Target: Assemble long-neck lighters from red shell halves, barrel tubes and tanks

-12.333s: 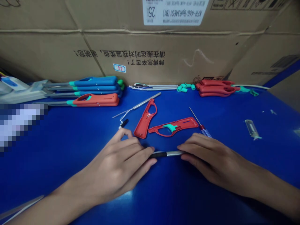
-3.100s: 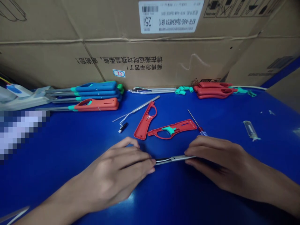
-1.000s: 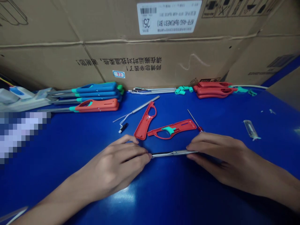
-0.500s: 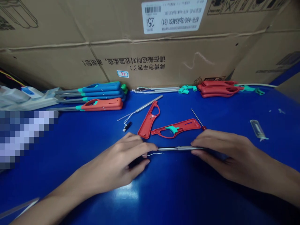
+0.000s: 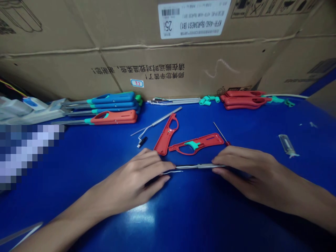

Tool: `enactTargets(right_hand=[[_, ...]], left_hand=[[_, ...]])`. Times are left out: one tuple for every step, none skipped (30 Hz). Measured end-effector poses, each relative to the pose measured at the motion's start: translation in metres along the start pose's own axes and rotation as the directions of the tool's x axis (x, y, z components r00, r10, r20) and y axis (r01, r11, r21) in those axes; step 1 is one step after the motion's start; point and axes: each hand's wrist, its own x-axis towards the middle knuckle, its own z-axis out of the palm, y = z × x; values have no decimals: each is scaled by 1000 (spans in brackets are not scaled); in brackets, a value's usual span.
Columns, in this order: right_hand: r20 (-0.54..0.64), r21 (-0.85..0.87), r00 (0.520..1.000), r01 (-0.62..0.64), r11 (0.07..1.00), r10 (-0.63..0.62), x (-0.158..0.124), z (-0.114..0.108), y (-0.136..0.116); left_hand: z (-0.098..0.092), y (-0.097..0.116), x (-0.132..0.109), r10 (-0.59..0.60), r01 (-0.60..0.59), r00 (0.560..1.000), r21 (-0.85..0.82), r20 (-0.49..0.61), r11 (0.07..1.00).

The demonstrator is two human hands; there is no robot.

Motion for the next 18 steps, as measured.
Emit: enactTargets(right_hand=[[3, 1, 1000, -2, 1000, 2, 0, 0, 0], [4, 0, 1000, -4, 1000, 4, 0, 0, 0], [7, -1, 1000, -7, 1000, 7, 0, 0, -1], [10, -4, 1000, -9, 1000, 10, 0, -1, -1], [13, -7, 1000, -10, 1000, 10, 0, -1, -1], [14, -9, 1000, -11, 1000, 11, 0, -1, -1], [14, -11, 1000, -9, 1000, 9, 1, 0, -1], [11, -13, 1000, -9, 1000, 9, 1, 0, -1], [11, -14, 1000, -7, 1000, 7, 1, 0, 0], [10, -15, 1000, -6, 1000, 6, 1, 0, 0], [9, -16, 1000, -7, 1000, 7, 1, 0, 0], [10, -18, 1000, -10, 1000, 10, 1, 0, 0], [10, -21, 1000, -11, 1000, 12, 2, 0, -1], [12, -25, 1000, -14, 1000, 14, 1, 0, -1], [13, -31, 1000, -13, 999, 13, 1, -1, -2], [10, -34, 1000, -7, 999, 7, 1, -1, -2], [-12, -34, 1000, -2, 999, 1, 1, 0, -3], [-34, -33, 999, 4, 999, -5, 0, 0, -3]], left_hand=[[1, -1, 0, 4, -4, 1000, -10, -9, 1000], [1, -1, 1, 10, -10, 1000, -19, -19, 1000], [2, -2, 1, 16, -16, 999, -27, -32, 999], [3, -3, 1, 23, -25, 999, -32, -47, 999], [3, -3, 2, 30, -32, 998, -33, -60, 999], [3, -3, 2, 35, -37, 997, -31, -71, 999], [3, -4, 2, 39, -41, 996, -27, -77, 999], [3, -4, 3, 42, -44, 996, -21, -81, 999], [3, -4, 3, 43, -44, 996, -14, -82, 999], [3, -4, 3, 44, -45, 996, -7, -83, 999], [3, -4, 3, 44, -44, 995, -1, -85, 999], [3, -4, 3, 44, -44, 995, 4, -91, 999], [3, -4, 3, 43, -43, 995, 7, -95, 999], [3, -3, 3, 43, -42, 994, 10, -101, 999], [2, -3, 3, 41, -40, 993, 13, -107, 999], [2, -3, 4, 39, -37, 993, 17, -112, 999], [2, -2, 4, 35, -33, 993, 22, -115, 999], [2, -1, 5, 34, -31, 993, 31, -117, 999]])
